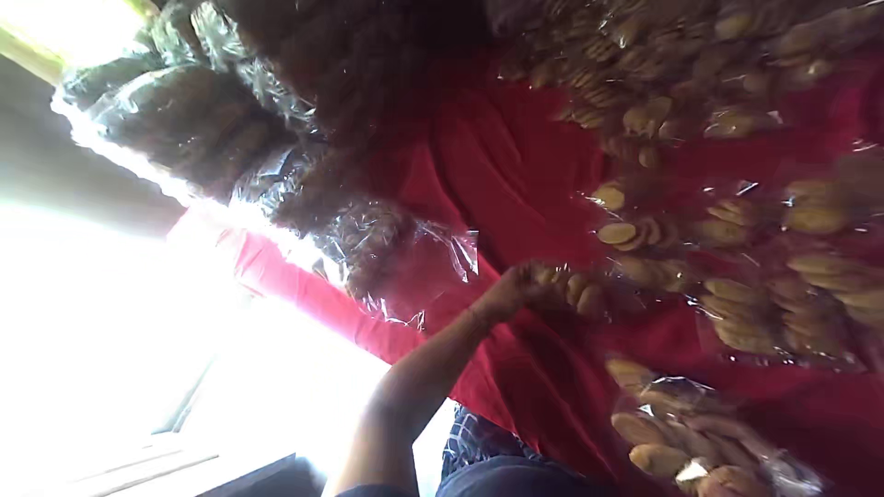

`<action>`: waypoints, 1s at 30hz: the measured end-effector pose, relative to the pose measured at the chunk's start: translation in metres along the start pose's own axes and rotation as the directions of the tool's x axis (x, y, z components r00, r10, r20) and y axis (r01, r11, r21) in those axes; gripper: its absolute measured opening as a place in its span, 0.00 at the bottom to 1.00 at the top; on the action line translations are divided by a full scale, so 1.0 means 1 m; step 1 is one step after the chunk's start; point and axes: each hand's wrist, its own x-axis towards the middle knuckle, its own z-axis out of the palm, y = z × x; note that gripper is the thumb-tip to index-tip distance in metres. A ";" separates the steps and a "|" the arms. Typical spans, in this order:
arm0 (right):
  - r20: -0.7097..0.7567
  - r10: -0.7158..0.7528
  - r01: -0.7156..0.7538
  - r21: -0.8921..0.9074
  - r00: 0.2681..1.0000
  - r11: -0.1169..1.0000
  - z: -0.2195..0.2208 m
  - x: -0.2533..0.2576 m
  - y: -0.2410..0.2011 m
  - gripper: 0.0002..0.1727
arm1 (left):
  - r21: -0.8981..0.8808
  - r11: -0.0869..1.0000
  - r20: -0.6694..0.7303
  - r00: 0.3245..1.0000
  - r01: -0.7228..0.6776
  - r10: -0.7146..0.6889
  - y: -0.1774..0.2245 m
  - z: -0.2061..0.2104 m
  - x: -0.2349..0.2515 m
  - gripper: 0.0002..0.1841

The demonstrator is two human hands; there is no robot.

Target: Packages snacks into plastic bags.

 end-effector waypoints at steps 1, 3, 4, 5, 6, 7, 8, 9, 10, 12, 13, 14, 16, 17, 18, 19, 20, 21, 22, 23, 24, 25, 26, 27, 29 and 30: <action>0.091 -0.070 0.069 0.012 0.993 0.998 -0.005 0.002 0.018 0.33 | 0.015 1.000 -0.024 0.999 -0.025 0.025 -0.005 0.006 -0.014 0.16; 0.266 -0.256 0.266 0.000 0.929 0.964 -0.017 0.014 0.079 0.31 | 0.091 0.989 -0.048 0.991 -0.117 0.122 -0.011 0.014 -0.033 0.20; 0.296 -0.320 0.337 -0.006 0.900 0.941 -0.012 0.021 0.095 0.30 | 0.100 0.985 -0.029 0.989 -0.138 0.142 -0.013 0.017 -0.040 0.20; 0.310 -0.348 0.362 0.011 0.885 0.932 -0.005 0.029 0.104 0.30 | 0.086 0.985 0.022 0.989 -0.150 0.148 -0.016 0.018 -0.044 0.20; 0.330 -0.330 0.331 0.055 0.885 0.942 -0.001 0.036 0.108 0.30 | 0.064 0.983 0.111 0.980 -0.174 0.166 -0.021 0.016 -0.047 0.21; 0.359 -0.273 0.256 0.093 0.892 0.962 0.001 0.040 0.109 0.30 | 0.029 0.979 0.210 0.958 -0.203 0.193 -0.028 0.012 -0.050 0.27; 0.380 -0.201 0.164 0.128 0.903 0.978 0.000 0.041 0.109 0.30 | -0.015 0.978 0.303 0.931 -0.210 0.205 -0.032 0.007 -0.052 0.38; 0.389 -0.149 0.102 0.141 0.909 0.985 -0.003 0.042 0.109 0.30 | -0.067 0.979 0.378 0.903 -0.193 0.204 -0.033 0.002 -0.055 0.49; 0.386 -0.118 0.073 0.130 0.915 0.989 -0.006 0.040 0.109 0.31 | -0.091 0.980 0.427 0.882 -0.178 0.200 -0.034 -0.002 -0.059 0.57; 0.361 -0.081 0.060 0.069 0.929 0.996 -0.012 0.030 0.108 0.31 | 0.068 0.967 0.493 0.851 -0.246 0.182 -0.033 -0.004 -0.069 0.64; 0.349 -0.058 0.050 0.030 0.935 0.998 -0.013 0.026 0.106 0.32 | 0.227 0.915 0.491 0.850 -0.334 0.189 -0.035 0.000 -0.072 0.62; 0.347 -0.023 0.034 -0.026 0.938 0.999 -0.014 0.022 0.101 0.33 | 0.373 0.830 0.455 0.861 -0.416 0.227 -0.040 0.008 -0.074 0.58; 0.362 0.042 0.030 -0.192 0.931 0.981 -0.021 0.016 0.089 0.35 | 0.519 0.713 0.345 0.879 -0.471 0.330 -0.051 0.031 -0.071 0.49; 0.365 0.033 0.068 -0.261 0.930 0.963 -0.032 0.015 0.083 0.36 | 0.539 0.702 0.313 0.885 -0.465 0.345 -0.053 0.037 -0.067 0.47; 0.354 -0.005 0.110 -0.277 0.935 0.955 -0.048 0.014 0.076 0.35 | 0.536 0.715 0.299 0.893 -0.448 0.336 -0.052 0.039 -0.062 0.46; 0.307 -0.058 0.132 -0.224 0.950 0.966 -0.064 0.013 0.069 0.33 | 0.516 0.743 0.301 0.903 -0.425 0.308 -0.052 0.037 -0.058 0.46; 0.229 -0.106 0.142 -0.143 0.968 0.979 -0.079 0.012 0.062 0.32 | 0.488 0.775 0.311 0.910 -0.401 0.274 -0.050 0.034 -0.055 0.45; 0.119 -0.154 0.164 -0.084 0.981 0.983 -0.088 0.013 0.056 0.31 | 0.463 0.796 0.330 0.909 -0.390 0.254 -0.048 0.030 -0.054 0.43; -0.016 -0.210 0.208 -0.072 0.978 0.975 -0.088 0.019 0.054 0.31 | 0.441 0.806 0.361 0.900 -0.395 0.244 -0.046 0.028 -0.052 0.39; -0.137 -0.270 0.262 -0.076 0.953 0.962 -0.080 0.030 0.055 0.32 | 0.420 0.803 0.397 0.881 -0.423 0.256 -0.044 0.026 -0.051 0.35; -0.237 -0.320 0.307 -0.091 0.917 0.947 -0.066 0.044 0.061 0.35 | 0.389 0.796 0.429 0.856 -0.463 0.289 -0.045 0.026 -0.051 0.31; -0.285 -0.361 0.340 -0.122 0.888 0.932 -0.051 0.058 0.069 0.37 | 0.364 0.783 0.450 0.832 -0.504 0.325 -0.047 0.025 -0.050 0.27; -0.291 -0.396 0.364 -0.160 0.871 0.918 -0.036 0.072 0.081 0.40 | 0.365 0.769 0.445 0.824 -0.525 0.351 -0.049 0.025 -0.051 0.25; -0.247 -0.417 0.374 -0.206 0.874 0.904 -0.025 0.084 0.095 0.42 | 0.393 0.747 0.424 0.826 -0.537 0.371 -0.052 0.024 -0.051 0.24; -0.028 -0.434 0.405 -0.313 0.900 0.859 -0.015 0.099 0.121 0.45 | 0.455 0.716 0.395 0.840 -0.530 0.371 -0.055 0.020 -0.049 0.24; 0.092 -0.421 0.425 -0.356 0.902 0.832 -0.014 0.102 0.127 0.46 | 0.472 0.712 0.394 0.847 -0.520 0.357 -0.054 0.018 -0.047 0.23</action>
